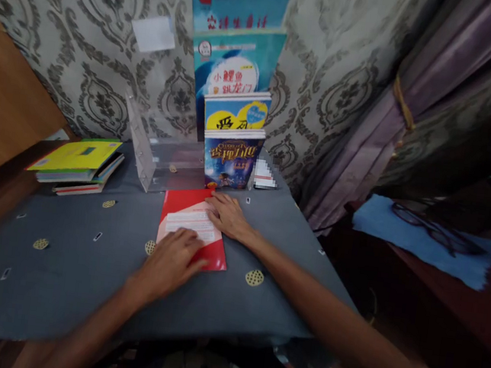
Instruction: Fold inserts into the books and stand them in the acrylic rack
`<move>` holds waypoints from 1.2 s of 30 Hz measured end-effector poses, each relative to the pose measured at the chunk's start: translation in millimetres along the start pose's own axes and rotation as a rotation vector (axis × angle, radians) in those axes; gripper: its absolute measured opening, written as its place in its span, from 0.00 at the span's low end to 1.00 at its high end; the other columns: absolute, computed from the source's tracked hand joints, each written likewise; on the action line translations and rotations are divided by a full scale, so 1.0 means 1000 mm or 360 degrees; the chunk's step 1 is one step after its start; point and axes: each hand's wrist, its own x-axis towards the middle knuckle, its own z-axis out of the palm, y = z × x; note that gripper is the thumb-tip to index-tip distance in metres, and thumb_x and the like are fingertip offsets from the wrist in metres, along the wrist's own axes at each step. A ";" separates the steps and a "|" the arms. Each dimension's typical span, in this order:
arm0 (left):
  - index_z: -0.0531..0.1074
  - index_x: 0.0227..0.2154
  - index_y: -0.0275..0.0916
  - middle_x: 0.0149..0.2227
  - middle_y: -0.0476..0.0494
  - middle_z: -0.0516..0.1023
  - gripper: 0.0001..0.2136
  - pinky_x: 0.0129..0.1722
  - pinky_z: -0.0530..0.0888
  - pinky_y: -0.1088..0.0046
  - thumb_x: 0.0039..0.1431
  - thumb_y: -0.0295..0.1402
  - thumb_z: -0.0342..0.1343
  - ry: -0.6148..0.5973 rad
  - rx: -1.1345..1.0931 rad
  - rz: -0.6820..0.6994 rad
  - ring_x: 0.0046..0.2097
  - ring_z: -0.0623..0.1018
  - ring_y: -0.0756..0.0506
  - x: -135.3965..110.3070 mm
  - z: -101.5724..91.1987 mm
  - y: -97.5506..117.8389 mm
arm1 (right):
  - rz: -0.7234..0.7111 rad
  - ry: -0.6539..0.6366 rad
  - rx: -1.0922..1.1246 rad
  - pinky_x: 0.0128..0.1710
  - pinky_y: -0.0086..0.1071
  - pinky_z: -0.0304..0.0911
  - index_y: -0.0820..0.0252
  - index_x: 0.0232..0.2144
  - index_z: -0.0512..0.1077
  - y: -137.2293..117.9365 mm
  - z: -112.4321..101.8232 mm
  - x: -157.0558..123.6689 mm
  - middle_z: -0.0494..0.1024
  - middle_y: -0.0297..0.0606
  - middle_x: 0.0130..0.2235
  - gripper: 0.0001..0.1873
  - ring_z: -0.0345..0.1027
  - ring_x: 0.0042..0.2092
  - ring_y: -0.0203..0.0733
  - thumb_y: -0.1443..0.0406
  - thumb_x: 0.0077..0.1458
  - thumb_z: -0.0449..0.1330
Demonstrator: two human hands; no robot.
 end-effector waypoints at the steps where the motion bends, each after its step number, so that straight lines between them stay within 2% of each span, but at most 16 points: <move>1: 0.72 0.51 0.40 0.55 0.38 0.74 0.14 0.56 0.71 0.58 0.68 0.41 0.52 0.0015 -0.0058 0.0125 0.56 0.72 0.39 -0.004 0.005 0.006 | 0.0007 0.0000 0.0002 0.59 0.53 0.56 0.59 0.57 0.71 0.000 0.001 0.000 0.68 0.51 0.64 0.21 0.60 0.63 0.56 0.64 0.64 0.54; 4: 0.69 0.55 0.38 0.58 0.35 0.72 0.21 0.58 0.70 0.54 0.66 0.44 0.55 0.0085 0.0008 0.0226 0.60 0.71 0.36 -0.010 0.020 0.020 | 0.0025 0.0011 0.0024 0.60 0.53 0.55 0.62 0.57 0.71 0.000 0.002 -0.001 0.67 0.52 0.65 0.21 0.58 0.65 0.56 0.64 0.64 0.54; 8: 0.70 0.54 0.37 0.56 0.34 0.75 0.15 0.56 0.71 0.57 0.71 0.38 0.48 0.0160 0.0134 0.0204 0.58 0.74 0.38 -0.009 0.033 0.021 | -0.0016 0.0083 0.0082 0.61 0.52 0.55 0.64 0.51 0.75 -0.005 0.001 -0.013 0.70 0.52 0.62 0.17 0.59 0.64 0.56 0.67 0.61 0.56; 11: 0.70 0.55 0.35 0.56 0.33 0.76 0.16 0.56 0.72 0.58 0.72 0.36 0.46 0.0219 0.0213 0.0238 0.58 0.75 0.39 -0.007 0.036 0.019 | -0.0093 0.0146 0.0302 0.60 0.49 0.57 0.61 0.45 0.78 -0.011 -0.001 -0.032 0.77 0.49 0.56 0.13 0.64 0.61 0.53 0.69 0.60 0.57; 15: 0.72 0.54 0.32 0.55 0.30 0.77 0.17 0.56 0.72 0.59 0.72 0.34 0.45 0.0265 0.0320 0.0323 0.59 0.75 0.38 -0.008 0.039 0.017 | -0.0059 0.0122 0.0827 0.50 0.40 0.66 0.60 0.41 0.80 -0.018 -0.010 -0.059 0.82 0.42 0.42 0.12 0.74 0.47 0.46 0.66 0.61 0.56; 17: 0.72 0.53 0.31 0.54 0.30 0.78 0.17 0.55 0.73 0.58 0.72 0.33 0.44 0.0329 0.0340 0.0364 0.58 0.76 0.37 -0.009 0.040 0.017 | 0.0010 0.0066 0.1063 0.43 0.35 0.68 0.60 0.41 0.80 -0.020 -0.015 -0.069 0.82 0.39 0.36 0.13 0.75 0.39 0.42 0.64 0.62 0.55; 20: 0.74 0.51 0.30 0.51 0.31 0.80 0.16 0.52 0.76 0.60 0.72 0.31 0.44 0.0488 0.0329 0.0439 0.54 0.79 0.38 -0.008 0.039 0.015 | 0.0061 0.0019 0.1267 0.37 0.32 0.67 0.62 0.39 0.79 -0.021 -0.020 -0.075 0.80 0.36 0.29 0.14 0.74 0.33 0.39 0.63 0.63 0.54; 25: 0.75 0.48 0.31 0.47 0.34 0.82 0.14 0.47 0.79 0.62 0.71 0.30 0.45 0.0679 0.0285 0.0490 0.48 0.82 0.40 -0.004 0.037 0.014 | 0.0074 0.0029 0.1360 0.36 0.31 0.67 0.63 0.35 0.79 -0.021 -0.021 -0.075 0.79 0.35 0.27 0.14 0.73 0.32 0.37 0.62 0.62 0.55; 36: 0.76 0.48 0.35 0.48 0.36 0.82 0.14 0.46 0.80 0.62 0.70 0.30 0.45 0.0569 0.0183 0.0397 0.47 0.82 0.41 -0.005 0.035 0.012 | 0.0098 0.0005 0.1446 0.36 0.31 0.68 0.63 0.35 0.79 -0.021 -0.020 -0.073 0.80 0.35 0.28 0.13 0.74 0.31 0.36 0.61 0.61 0.56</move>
